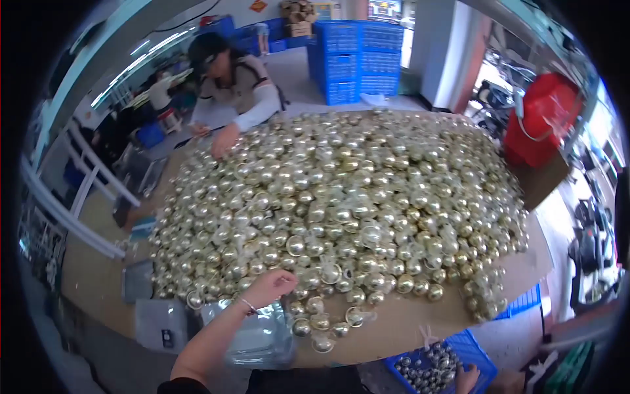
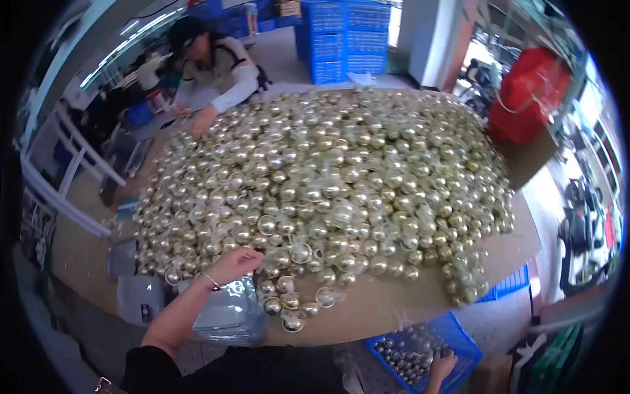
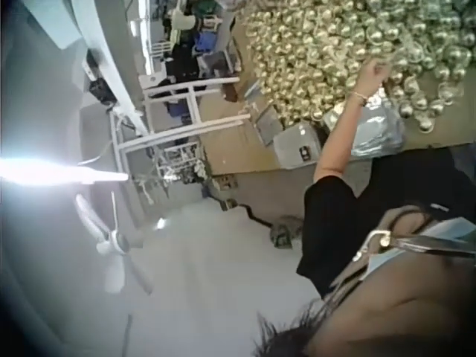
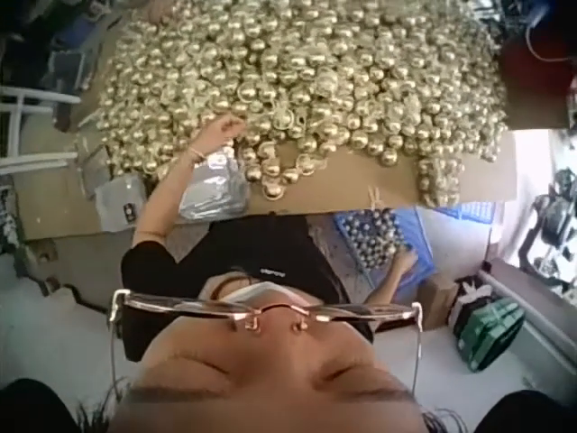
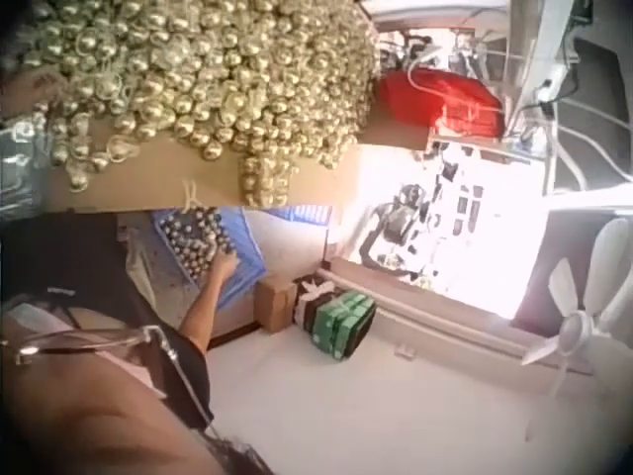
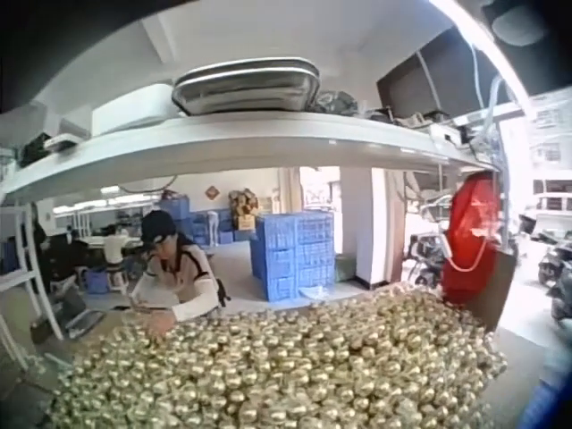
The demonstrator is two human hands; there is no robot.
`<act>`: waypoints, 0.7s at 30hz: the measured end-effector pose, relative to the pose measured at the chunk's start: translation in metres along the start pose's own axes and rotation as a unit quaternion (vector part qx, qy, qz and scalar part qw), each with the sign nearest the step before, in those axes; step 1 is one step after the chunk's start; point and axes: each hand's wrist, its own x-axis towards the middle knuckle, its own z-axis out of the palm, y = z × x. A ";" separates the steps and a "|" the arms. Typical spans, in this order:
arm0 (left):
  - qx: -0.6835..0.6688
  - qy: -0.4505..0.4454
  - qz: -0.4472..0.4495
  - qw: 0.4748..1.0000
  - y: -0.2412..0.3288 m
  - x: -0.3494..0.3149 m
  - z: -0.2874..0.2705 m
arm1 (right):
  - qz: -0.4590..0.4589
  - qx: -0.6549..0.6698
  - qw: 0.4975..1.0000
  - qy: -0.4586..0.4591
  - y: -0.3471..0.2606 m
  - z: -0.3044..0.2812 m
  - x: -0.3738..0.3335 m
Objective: Sorting and inspecting gold-colored Christmas ornaments into crates and bags.
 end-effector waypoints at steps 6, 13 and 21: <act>0.024 0.104 0.008 0.994 -0.031 -0.050 -0.053 | -0.173 0.399 0.838 -0.329 -0.304 -0.024 -0.052; 0.098 0.165 -0.029 0.981 -0.040 -0.035 -0.090 | -0.593 0.263 0.719 -0.247 -0.591 0.021 -0.130; -0.003 0.237 0.022 0.971 -0.054 -0.017 -0.101 | -0.724 0.082 0.643 -0.235 -0.707 0.122 -0.150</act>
